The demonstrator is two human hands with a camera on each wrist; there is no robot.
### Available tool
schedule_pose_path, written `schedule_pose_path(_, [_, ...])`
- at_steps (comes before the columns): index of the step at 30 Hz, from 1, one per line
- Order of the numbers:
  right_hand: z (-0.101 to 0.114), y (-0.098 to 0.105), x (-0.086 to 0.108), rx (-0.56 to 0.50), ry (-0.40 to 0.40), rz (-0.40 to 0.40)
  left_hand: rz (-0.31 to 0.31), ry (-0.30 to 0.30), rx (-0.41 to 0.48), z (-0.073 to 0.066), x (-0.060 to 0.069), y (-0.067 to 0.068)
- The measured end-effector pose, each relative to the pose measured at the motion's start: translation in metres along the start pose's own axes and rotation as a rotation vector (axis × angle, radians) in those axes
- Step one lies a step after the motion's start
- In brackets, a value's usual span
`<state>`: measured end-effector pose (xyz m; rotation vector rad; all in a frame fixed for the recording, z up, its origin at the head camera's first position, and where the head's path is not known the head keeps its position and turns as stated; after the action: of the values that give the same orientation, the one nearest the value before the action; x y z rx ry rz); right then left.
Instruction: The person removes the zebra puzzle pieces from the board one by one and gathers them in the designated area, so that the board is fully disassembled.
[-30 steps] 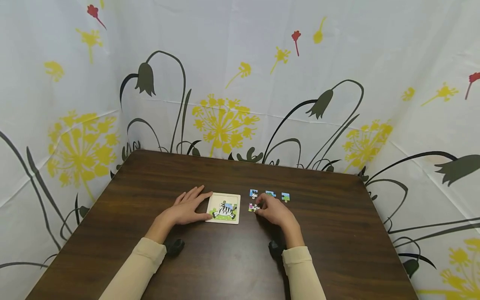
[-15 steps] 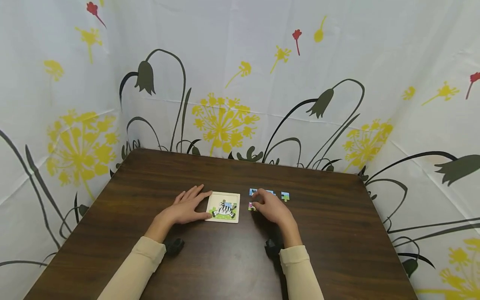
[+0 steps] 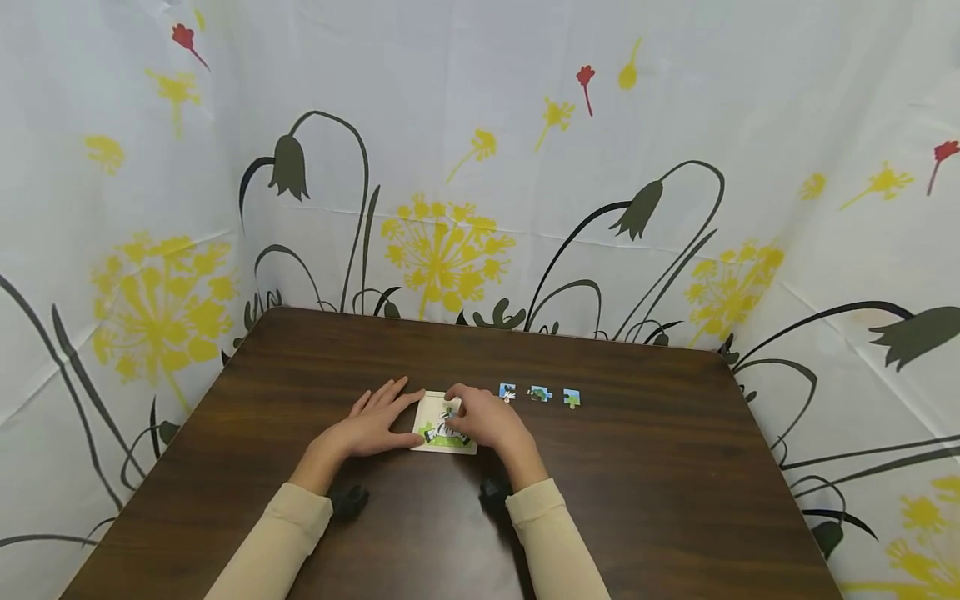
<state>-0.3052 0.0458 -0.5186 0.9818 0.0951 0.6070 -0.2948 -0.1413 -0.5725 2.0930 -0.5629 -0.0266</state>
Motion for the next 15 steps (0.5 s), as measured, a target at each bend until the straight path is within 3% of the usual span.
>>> schedule_pose_path(5, [-0.0033, -0.0075, -0.0004, 0.06, -0.056, 0.026, 0.022, -0.002, 0.001, -0.0007, -0.0015, -0.0041])
schedule_pose_path(15, [-0.0013, -0.0094, -0.0038, 0.056, -0.047, 0.012, -0.007, -0.003, -0.005, 0.0015, -0.0007, -0.0018])
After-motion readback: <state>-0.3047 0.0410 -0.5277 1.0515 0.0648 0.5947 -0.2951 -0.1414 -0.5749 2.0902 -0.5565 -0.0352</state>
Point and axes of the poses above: each hand's wrist, its own x-axis away from the middle knuckle, its own y-axis out of the back of the hand, z = x × y, the point moved 8 cm from there along -x, towards the middle knuckle, and after that the axes turned 1 degree about z, right-handed, at the moved point
